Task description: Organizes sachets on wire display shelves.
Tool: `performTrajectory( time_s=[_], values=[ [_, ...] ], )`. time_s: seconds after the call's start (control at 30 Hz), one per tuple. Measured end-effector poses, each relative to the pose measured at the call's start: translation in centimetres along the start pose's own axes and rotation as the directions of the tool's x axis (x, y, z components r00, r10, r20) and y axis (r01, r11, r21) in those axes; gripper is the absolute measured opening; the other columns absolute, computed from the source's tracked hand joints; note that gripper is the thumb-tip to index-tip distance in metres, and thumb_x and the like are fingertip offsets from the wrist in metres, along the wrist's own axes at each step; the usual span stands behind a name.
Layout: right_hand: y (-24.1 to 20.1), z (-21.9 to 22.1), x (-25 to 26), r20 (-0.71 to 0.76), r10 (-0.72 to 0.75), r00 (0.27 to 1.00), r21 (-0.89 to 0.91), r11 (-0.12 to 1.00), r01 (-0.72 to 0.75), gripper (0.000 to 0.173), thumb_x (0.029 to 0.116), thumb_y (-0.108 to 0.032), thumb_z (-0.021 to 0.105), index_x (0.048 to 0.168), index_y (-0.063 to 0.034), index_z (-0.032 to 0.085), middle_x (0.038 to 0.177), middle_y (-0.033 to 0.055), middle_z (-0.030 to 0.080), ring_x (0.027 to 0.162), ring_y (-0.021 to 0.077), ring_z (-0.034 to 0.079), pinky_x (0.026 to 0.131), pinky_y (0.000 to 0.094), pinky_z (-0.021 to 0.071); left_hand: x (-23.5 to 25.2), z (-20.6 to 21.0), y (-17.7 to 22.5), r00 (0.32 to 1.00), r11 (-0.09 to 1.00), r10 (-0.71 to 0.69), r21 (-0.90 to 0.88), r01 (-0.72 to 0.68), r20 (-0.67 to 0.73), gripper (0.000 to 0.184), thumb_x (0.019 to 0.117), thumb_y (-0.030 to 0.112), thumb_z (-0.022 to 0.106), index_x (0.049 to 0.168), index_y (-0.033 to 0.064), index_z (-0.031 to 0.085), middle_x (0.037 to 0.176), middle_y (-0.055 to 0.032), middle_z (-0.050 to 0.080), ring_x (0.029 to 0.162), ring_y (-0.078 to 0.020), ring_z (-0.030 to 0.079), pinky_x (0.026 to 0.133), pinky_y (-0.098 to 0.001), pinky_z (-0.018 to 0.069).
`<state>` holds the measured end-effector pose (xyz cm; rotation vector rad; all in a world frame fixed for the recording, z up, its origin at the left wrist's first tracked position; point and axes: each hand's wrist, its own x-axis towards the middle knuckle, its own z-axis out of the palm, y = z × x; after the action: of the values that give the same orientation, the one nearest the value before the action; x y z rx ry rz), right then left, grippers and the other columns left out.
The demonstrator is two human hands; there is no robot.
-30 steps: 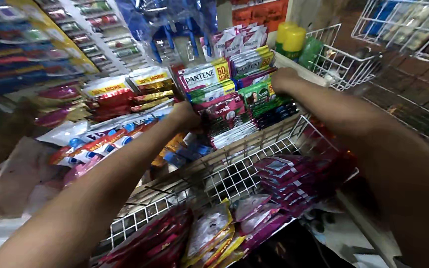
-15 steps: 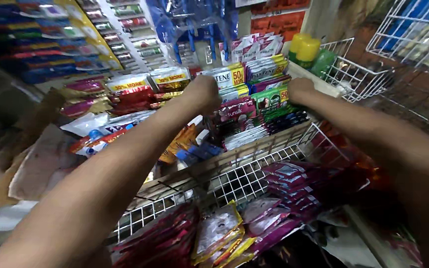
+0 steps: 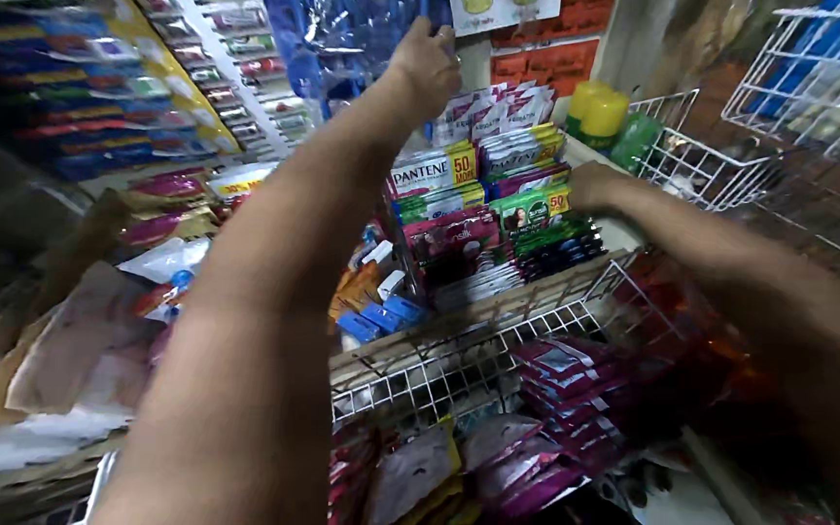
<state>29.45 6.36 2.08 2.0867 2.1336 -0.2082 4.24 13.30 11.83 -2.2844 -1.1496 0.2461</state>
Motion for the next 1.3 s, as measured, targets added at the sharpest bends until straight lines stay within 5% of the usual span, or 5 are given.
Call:
performTrajectory(
  time_s=[0.23,0.67,0.9,1.07,1.3],
  values=[
    [-8.4,-7.4,-2.9,-0.442,-0.194,0.876,-0.072,0.981,0.180,0.031,0.1038,-0.011,0.047,0.116,0.0113,0.065,0.125,0.0356,0.062,0.120,0.0547,0.059,0.091,0.0710,0.0456,-4.6,0.4,-2.4,0.998,0.994,0.047,0.101,-0.051,0.042,0.029,0.0972,-0.004,0.052,0.123,-0.0018,0.065,0.138,-0.0223,0.057,0.139,-0.0475,0.040,0.109,-0.0643,0.0320],
    [-13.5,-9.3,7.6,-0.225,-0.380,0.897,0.010,0.920,0.393,0.050,0.1086,-0.029,0.040,0.138,0.0078,0.056,0.154,0.0329,0.037,0.139,0.0494,0.043,0.107,0.0723,0.0334,-2.3,2.0,-2.1,0.996,0.963,-0.079,-0.254,0.086,0.037,0.039,0.0945,0.000,0.059,0.133,-0.0007,0.058,0.143,-0.0237,0.051,0.139,-0.0470,0.040,0.106,-0.0613,0.0414],
    [-11.6,-8.7,4.9,-0.193,-0.440,0.877,-0.049,0.897,0.439,0.045,0.1101,-0.021,0.039,0.117,0.0154,0.064,0.134,0.0370,0.055,0.133,0.0518,0.049,0.105,0.0696,0.0367,0.1,1.6,-1.1,0.979,0.815,0.017,-0.565,-0.130,-0.201,0.033,0.0914,-0.007,0.056,0.123,-0.0042,0.066,0.130,-0.0249,0.062,0.125,-0.0421,0.056,0.108,-0.0564,0.0403],
    [-10.6,-7.3,5.7,-0.272,-0.475,0.837,-0.052,0.876,0.480,0.050,0.1090,-0.038,0.044,0.136,0.0014,0.060,0.143,0.0277,0.054,0.139,0.0445,0.047,0.112,0.0715,0.0267,-1.6,-0.7,-1.0,0.911,0.724,-0.111,-0.660,-0.199,-0.396,0.028,0.0963,-0.001,0.048,0.114,-0.0032,0.071,0.118,-0.0217,0.069,0.114,-0.0353,0.065,0.102,-0.0513,0.0464],
    [-10.6,-6.9,4.0,-0.252,-0.485,0.838,-0.078,0.873,0.481,0.052,0.1077,-0.035,0.050,0.143,0.0023,0.053,0.144,0.0283,0.053,0.140,0.0458,0.045,0.113,0.0755,0.0202,-5.3,-0.8,-1.6,0.977,0.856,-0.213,-0.486,0.177,-0.020,0.036,0.0986,0.003,0.052,0.133,0.0019,0.062,0.130,-0.0328,0.058,0.126,-0.0521,0.052,0.103,-0.0691,0.0387]
  ],
)
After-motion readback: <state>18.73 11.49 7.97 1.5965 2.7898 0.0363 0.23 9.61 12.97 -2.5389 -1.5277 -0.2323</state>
